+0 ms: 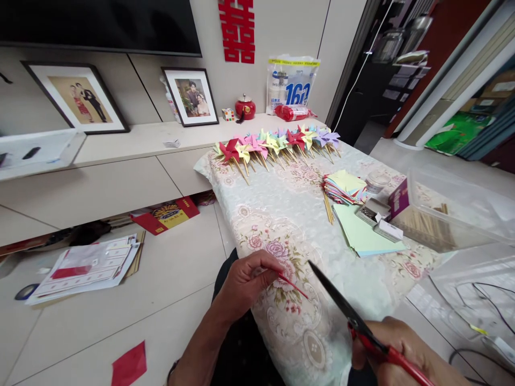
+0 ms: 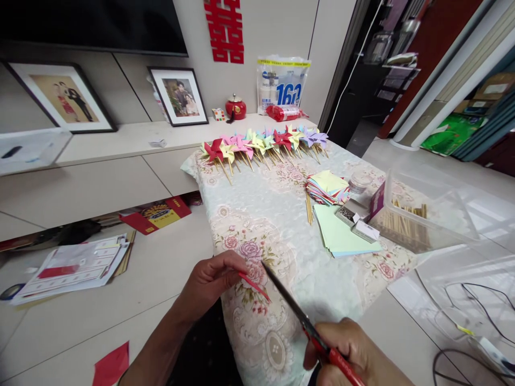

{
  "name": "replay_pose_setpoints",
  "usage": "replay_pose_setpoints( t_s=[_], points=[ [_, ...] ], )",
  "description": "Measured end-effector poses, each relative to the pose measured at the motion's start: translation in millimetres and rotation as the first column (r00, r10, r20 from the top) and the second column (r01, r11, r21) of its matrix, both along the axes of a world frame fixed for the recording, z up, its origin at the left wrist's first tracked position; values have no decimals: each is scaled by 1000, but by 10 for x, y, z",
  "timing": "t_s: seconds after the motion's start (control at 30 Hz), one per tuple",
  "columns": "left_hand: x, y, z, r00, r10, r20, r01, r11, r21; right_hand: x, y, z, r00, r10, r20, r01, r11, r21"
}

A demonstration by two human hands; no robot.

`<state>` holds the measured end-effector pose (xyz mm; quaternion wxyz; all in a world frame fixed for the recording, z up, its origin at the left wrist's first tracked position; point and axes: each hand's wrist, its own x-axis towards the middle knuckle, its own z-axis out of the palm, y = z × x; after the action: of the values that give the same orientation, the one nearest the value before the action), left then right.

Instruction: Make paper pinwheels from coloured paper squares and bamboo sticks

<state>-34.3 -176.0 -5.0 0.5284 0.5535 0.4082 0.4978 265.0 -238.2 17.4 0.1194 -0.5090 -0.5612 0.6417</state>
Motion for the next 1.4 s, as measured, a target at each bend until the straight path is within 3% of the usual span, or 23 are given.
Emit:
replay_pose_setpoints(
  t_s=[0.1, 0.23, 0.3, 0.4, 0.53, 0.63, 0.73, 0.8, 0.87, 0.97, 1.03, 1.17, 1.23, 1.4],
  points=[
    [86, -27, -9, 997, 59, -45, -61, 997, -50, -118, 112, 37, 992, -127, 12, 120, 961, 248],
    [248, -93, 1, 967, 186, -176, -202, 976, -76, -376, 329, 103, 933, -359, -38, 321, 777, 542],
    [320, -131, 26, 934, 238, -268, -250, 968, -12, -518, 404, 134, 911, -406, -75, 365, 709, 604],
    [396, -182, 68, 865, 325, -383, -280, 945, 169, -705, 459, 155, 905, -408, -119, 392, 693, 605],
    [461, -229, 104, 815, 416, -404, -246, 879, 409, -850, 487, 149, 903, -398, -163, 416, 714, 563],
    [487, -252, 116, 826, 411, -386, -225, 868, 442, -880, 505, 136, 899, -377, -222, 437, 753, 492],
    [463, -269, 140, 881, 321, -348, -217, 927, 306, -867, 532, 117, 888, -354, -294, 449, 804, 391],
    [413, -269, 168, 942, 215, -258, -188, 974, 126, -837, 556, 99, 870, -357, -340, 467, 818, 336],
    [353, -254, 192, 990, 123, -75, -130, 988, -87, -795, 584, 80, 852, -363, -377, 483, 822, 302],
    [303, -217, 181, 968, 113, 223, -24, 930, -367, -726, 625, 57, 848, -329, -415, 464, 840, 282],
    [319, -201, 133, 942, 82, 326, 90, 873, -479, -695, 650, 48, 846, -275, -458, 427, 863, 270],
    [420, -218, 25, 871, -70, 486, 368, 749, -551, -670, 693, 39, 805, -171, -568, 357, 904, 234],
    [471, -235, 8, 811, -91, 577, 462, 705, -538, -663, 704, 38, 782, -130, -609, 319, 924, 212],
    [551, -234, 93, 729, -36, 683, 516, 685, -515, -651, 710, 37, 784, -60, -617, 224, 956, 191]
  ],
)
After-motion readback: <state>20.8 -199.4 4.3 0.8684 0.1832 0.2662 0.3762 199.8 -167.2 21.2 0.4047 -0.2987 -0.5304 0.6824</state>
